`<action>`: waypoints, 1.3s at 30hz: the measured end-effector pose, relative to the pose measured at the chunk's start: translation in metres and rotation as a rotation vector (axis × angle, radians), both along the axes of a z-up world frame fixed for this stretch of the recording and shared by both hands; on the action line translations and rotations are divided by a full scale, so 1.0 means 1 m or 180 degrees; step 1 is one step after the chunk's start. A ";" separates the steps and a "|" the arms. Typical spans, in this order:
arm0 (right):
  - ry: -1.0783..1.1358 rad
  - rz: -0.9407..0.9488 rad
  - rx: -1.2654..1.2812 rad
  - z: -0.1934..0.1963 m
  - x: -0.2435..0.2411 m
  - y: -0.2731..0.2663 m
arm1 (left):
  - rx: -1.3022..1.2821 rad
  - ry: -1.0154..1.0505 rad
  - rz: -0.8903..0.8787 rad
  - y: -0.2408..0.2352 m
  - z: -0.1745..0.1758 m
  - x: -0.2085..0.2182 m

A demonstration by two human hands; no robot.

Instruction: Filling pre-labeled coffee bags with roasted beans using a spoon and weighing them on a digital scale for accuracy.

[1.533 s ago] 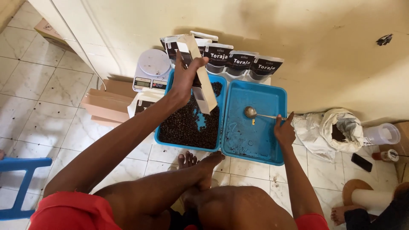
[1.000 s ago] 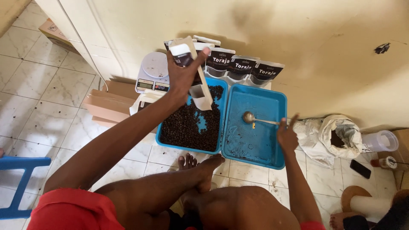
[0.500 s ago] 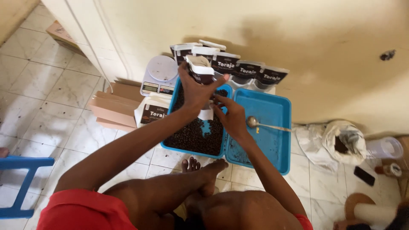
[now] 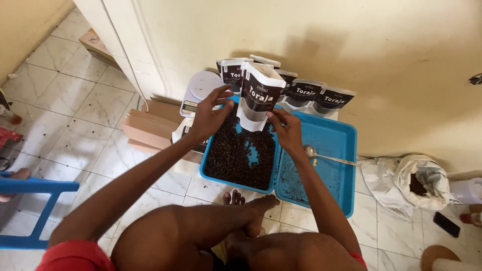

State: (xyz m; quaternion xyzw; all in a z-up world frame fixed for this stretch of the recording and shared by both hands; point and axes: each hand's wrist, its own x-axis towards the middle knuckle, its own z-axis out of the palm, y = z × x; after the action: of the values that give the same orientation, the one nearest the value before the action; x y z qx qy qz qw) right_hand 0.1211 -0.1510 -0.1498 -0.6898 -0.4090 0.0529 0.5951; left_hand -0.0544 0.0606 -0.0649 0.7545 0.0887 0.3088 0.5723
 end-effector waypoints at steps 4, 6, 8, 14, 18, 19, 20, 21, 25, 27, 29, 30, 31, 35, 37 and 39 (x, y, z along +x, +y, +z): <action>-0.0022 0.0014 0.0052 0.002 -0.008 0.013 | 0.0158 0.0133 -0.0084 -0.013 0.015 -0.005; -0.0219 -0.0082 0.0067 0.000 -0.014 0.019 | 0.0254 0.0362 0.0004 -0.015 0.011 -0.004; -0.0784 -0.0259 -0.0076 0.016 -0.035 0.026 | -0.0027 0.0441 -0.0041 -0.015 -0.001 0.005; -0.2108 -0.0733 -0.0441 0.013 -0.080 0.075 | -0.0898 0.0607 0.0291 -0.022 0.004 0.011; -0.2046 -0.0682 -0.0298 0.006 -0.088 0.089 | -0.0996 0.0112 0.0285 0.001 0.000 0.009; -0.2044 -0.0681 -0.0285 0.004 -0.080 0.091 | -0.0984 0.0112 0.0290 0.017 -0.009 0.011; -0.1593 -0.0539 -0.0114 0.001 -0.071 0.092 | -0.0894 -0.0004 0.0073 0.033 -0.018 0.014; -0.1135 -0.0392 0.0050 -0.002 -0.064 0.094 | -0.0807 -0.0111 -0.0142 0.050 -0.028 0.015; -0.0577 -0.0204 0.0119 -0.021 -0.034 0.093 | -0.1315 0.0649 -0.0429 0.087 -0.016 -0.003; -0.0053 0.0046 0.0257 -0.019 -0.028 0.097 | -0.1001 0.0785 -0.0383 0.095 -0.008 -0.008; -0.0014 0.0047 0.0219 -0.021 -0.025 0.101 | -0.0566 0.0721 -0.0282 0.096 -0.014 -0.006; 0.0012 0.0063 0.0187 -0.020 -0.023 0.103 | -0.0126 0.0639 -0.0169 0.097 -0.017 -0.005; 0.0015 0.0055 0.0200 -0.018 -0.020 0.103 | -0.0113 0.0643 -0.0175 0.107 -0.024 -0.001; 0.0052 -0.0220 -0.0125 -0.011 -0.005 0.085 | 0.0496 0.0598 0.0374 0.142 -0.038 0.012; 0.0280 -0.0379 -0.0222 -0.009 0.001 0.069 | 0.0679 0.0670 0.0728 0.165 -0.049 0.019; 0.0291 -0.0486 0.0017 -0.006 0.005 0.055 | 0.0759 0.0519 0.1216 0.194 -0.071 0.028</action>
State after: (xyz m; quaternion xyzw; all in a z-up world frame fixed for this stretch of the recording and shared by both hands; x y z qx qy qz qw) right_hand 0.1264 -0.0964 -0.1557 -0.7142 -0.3278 0.0377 0.6173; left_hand -0.0262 0.2549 -0.1358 0.8087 0.2386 0.3579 0.4012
